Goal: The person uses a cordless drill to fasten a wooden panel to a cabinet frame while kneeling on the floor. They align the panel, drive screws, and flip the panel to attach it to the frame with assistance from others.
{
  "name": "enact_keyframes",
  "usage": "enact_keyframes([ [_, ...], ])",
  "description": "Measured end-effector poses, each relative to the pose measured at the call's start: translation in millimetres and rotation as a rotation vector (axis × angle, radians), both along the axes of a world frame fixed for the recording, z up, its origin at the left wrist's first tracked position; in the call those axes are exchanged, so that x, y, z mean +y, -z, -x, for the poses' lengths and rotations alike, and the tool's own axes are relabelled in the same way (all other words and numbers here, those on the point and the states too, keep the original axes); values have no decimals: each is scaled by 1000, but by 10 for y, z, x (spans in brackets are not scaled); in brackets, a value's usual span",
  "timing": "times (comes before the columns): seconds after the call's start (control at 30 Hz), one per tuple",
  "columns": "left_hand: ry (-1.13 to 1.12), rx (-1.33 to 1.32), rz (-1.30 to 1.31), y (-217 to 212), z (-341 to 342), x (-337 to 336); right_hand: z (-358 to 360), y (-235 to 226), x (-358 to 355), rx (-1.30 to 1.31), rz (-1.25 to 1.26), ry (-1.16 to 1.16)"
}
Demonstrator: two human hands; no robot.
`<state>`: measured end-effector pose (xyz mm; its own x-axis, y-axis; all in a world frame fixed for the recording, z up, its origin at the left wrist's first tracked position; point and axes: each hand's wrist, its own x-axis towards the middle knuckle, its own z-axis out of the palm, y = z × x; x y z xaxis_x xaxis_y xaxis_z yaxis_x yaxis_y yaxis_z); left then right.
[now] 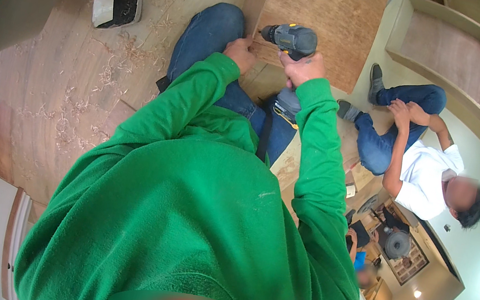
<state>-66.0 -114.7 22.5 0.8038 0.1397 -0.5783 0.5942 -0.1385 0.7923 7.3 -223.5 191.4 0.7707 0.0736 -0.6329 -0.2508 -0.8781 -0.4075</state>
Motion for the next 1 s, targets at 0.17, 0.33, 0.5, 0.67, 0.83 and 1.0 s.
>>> enact_keyframes([
  [0.17, -240, -75, 41, 9, -1, 20, -52, 1, -36, 29, 7, 9],
  [0.33, -298, -190, -35, -12, -27, -58, -59, -37, -54, 15, 2, -6],
  [0.5, -331, -273, -136, -14, -83, -90, -29, -97, -30, -14, -45, -5],
  [0.67, -308, -292, -157, 52, -137, -100, 5, -152, -15, -1, -34, 10],
  [0.83, -309, -299, -168, 68, -159, -122, 27, -197, -22, 12, -13, 9],
  [1.0, -285, -302, -170, 55, -166, -112, 62, -203, -42, -23, -24, -2],
])
